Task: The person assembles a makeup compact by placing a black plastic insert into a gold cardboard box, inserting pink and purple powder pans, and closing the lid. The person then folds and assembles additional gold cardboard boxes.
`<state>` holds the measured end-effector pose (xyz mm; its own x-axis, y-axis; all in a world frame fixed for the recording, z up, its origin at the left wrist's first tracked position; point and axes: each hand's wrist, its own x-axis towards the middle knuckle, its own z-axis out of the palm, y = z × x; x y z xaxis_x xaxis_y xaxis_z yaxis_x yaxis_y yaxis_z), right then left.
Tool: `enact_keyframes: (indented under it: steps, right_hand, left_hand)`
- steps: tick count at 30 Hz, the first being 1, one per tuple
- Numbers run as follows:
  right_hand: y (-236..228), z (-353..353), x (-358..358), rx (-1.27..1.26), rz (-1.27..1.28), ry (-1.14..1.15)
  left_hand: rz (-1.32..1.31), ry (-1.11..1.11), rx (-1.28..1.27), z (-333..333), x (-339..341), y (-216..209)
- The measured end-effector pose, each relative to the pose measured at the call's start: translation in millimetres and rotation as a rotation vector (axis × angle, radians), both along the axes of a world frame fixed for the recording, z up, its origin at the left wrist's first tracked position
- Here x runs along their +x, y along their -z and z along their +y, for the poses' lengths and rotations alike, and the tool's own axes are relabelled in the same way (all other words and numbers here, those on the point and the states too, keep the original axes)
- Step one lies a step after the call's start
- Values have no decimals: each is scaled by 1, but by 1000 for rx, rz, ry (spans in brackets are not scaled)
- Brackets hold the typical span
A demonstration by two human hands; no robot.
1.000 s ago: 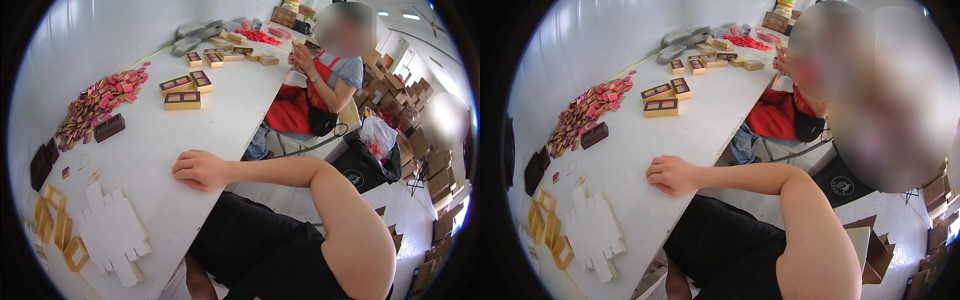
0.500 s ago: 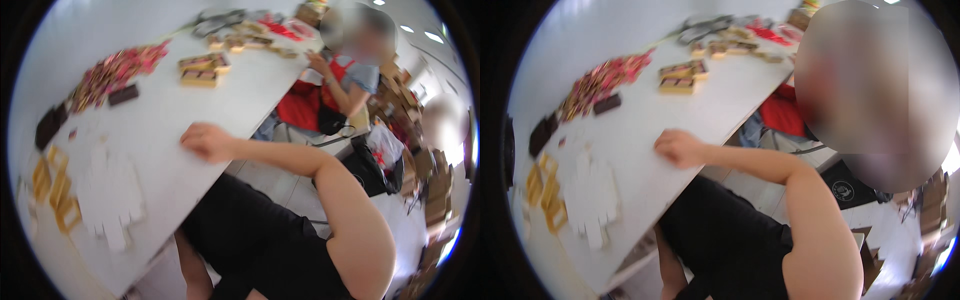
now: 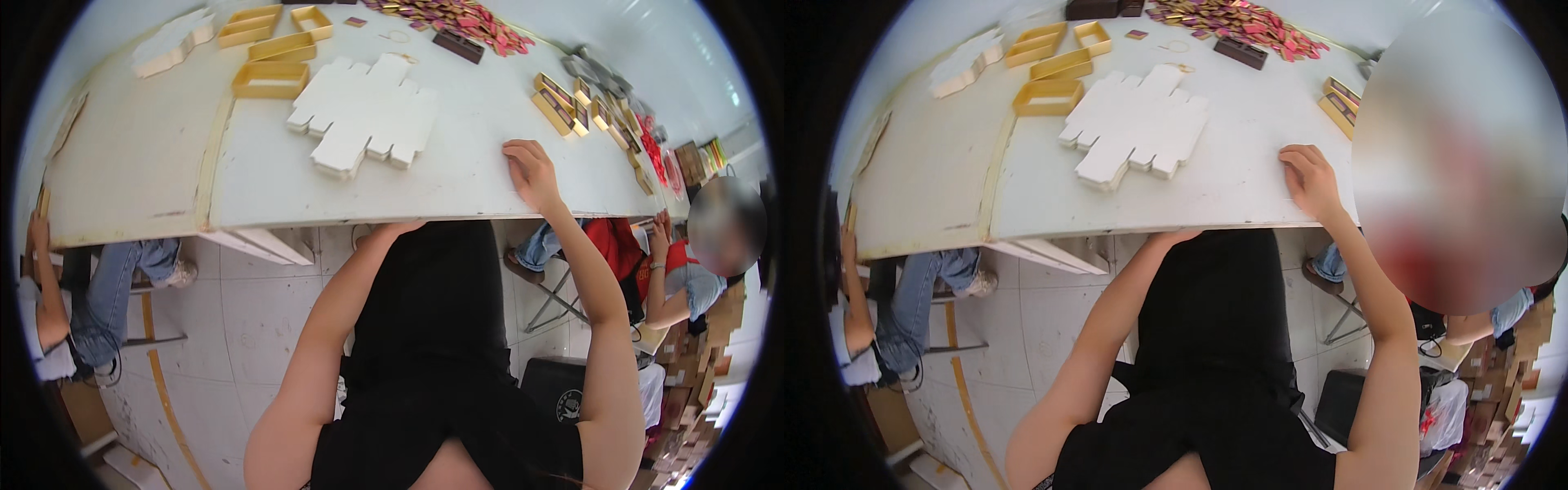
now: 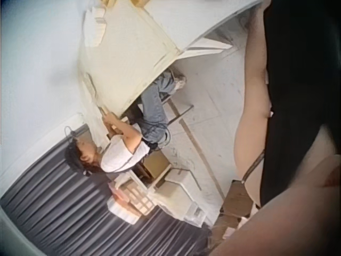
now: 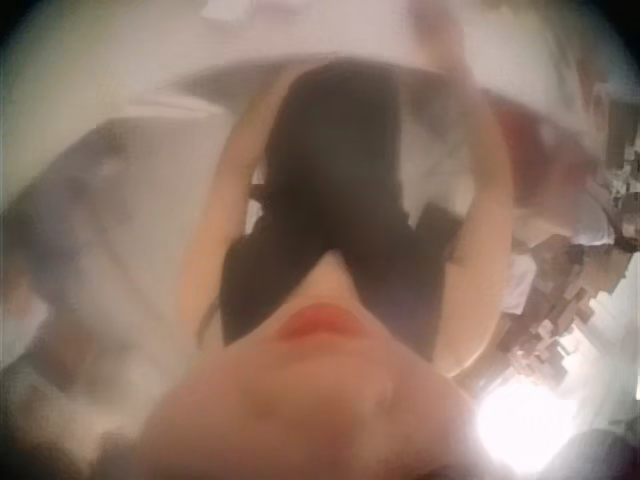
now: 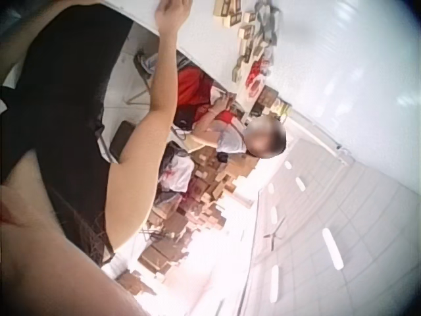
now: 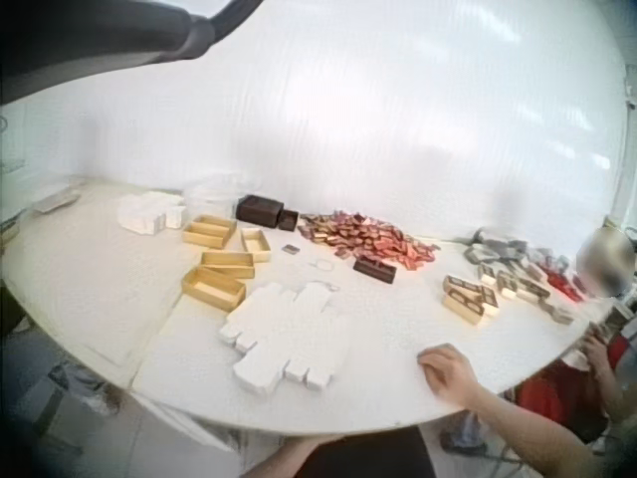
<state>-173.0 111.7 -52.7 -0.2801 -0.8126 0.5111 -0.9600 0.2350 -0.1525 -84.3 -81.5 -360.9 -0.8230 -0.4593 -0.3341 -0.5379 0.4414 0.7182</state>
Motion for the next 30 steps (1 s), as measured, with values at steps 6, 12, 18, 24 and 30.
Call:
enact_keyframes:
  steps: [6,12,18,24,30]
  right_hand:
    - [3,1,-6,1,10,-18]
    - [5,5,-7,-12,15,-16]
    - [8,0,-9,-52,13,-50]
    - [12,-8,-15,-39,55,17]
    - [15,1,-20,-6,58,63]
  left_hand:
    - [71,-79,5,-39,-12,-28]
    - [191,-201,16,-52,4,-49]
    - [402,-549,-202,-139,85,-95]
    - [-140,219,-526,-94,165,-102]
    - [259,885,96,-14,203,-302]
